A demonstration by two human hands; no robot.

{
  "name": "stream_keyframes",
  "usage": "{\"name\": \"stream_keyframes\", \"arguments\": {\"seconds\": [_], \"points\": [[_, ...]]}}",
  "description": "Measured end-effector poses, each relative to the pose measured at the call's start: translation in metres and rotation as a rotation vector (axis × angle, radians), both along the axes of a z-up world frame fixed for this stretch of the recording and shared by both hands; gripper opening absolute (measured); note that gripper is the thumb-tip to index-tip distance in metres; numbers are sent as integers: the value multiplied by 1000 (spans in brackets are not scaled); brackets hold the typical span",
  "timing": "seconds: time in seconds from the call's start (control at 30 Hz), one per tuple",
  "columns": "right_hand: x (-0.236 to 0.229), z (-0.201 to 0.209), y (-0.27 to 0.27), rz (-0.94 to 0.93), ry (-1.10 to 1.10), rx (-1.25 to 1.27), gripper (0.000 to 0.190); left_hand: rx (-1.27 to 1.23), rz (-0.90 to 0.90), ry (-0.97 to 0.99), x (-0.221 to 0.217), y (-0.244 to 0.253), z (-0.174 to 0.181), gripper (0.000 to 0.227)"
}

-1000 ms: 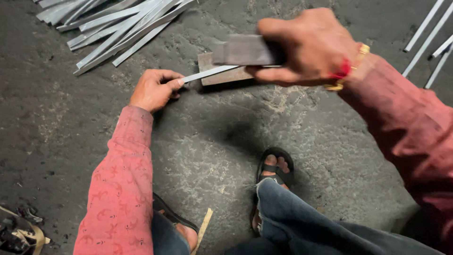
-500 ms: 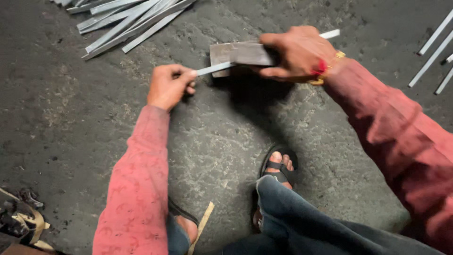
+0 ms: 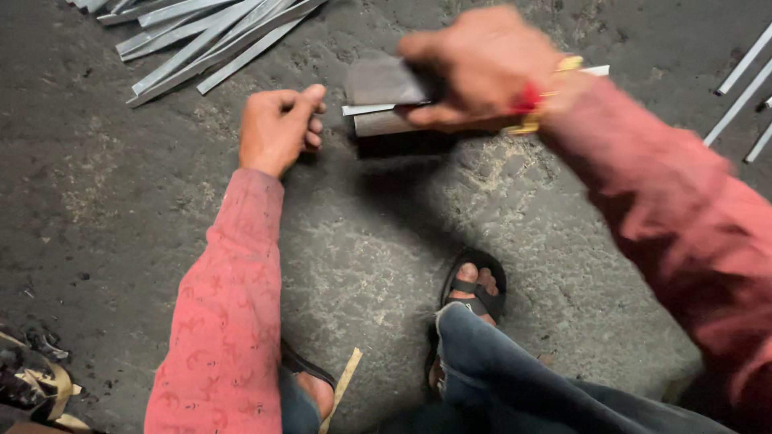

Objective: The person straightens several metal strips by placing them against a metal block and striking them with a hand-held metal tool.

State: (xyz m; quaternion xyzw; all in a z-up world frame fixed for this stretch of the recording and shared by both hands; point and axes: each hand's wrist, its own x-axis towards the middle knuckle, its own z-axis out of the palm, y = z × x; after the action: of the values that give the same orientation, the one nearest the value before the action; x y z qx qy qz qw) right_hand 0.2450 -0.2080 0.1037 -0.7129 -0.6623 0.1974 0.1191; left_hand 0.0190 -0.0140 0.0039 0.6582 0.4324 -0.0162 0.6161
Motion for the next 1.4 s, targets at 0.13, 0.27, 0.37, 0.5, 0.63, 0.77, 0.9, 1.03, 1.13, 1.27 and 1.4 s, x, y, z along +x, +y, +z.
{"name": "stream_keyframes", "arguments": {"seconds": [0.13,0.27,0.37,0.5,0.63,0.77,0.9,1.03,1.13,1.27,1.4], "points": [[-22,-28,20,27,54,-188,46,-8,139,-87,-26,-3,-9,35],[-24,-33,14,27,42,-137,49,170,69,-80,-29,-16,-1,28],[-32,-42,-31,13,79,-166,45,440,-42,-159,-29,-30,3,25],[-70,-51,-104,-197,194,-317,43,624,-227,-210,-6,-31,19,34],[-107,-73,-164,-408,238,-319,46,739,-450,-253,6,-30,17,32],[-117,-81,-177,-475,225,-322,44,795,-478,-209,2,-29,16,24],[-116,-78,-176,-481,220,-284,44,881,-486,-214,-1,-30,14,15],[-116,-77,-176,-478,212,-261,44,919,-503,-236,-3,-31,11,12],[-117,-76,-175,-478,208,-264,44,931,-490,-229,-2,-32,12,11],[-112,-67,-165,-479,245,-296,44,947,-453,-214,-1,-39,16,11],[-91,-37,-133,-574,368,6,47,971,-455,-211,2,-41,15,8]]}}
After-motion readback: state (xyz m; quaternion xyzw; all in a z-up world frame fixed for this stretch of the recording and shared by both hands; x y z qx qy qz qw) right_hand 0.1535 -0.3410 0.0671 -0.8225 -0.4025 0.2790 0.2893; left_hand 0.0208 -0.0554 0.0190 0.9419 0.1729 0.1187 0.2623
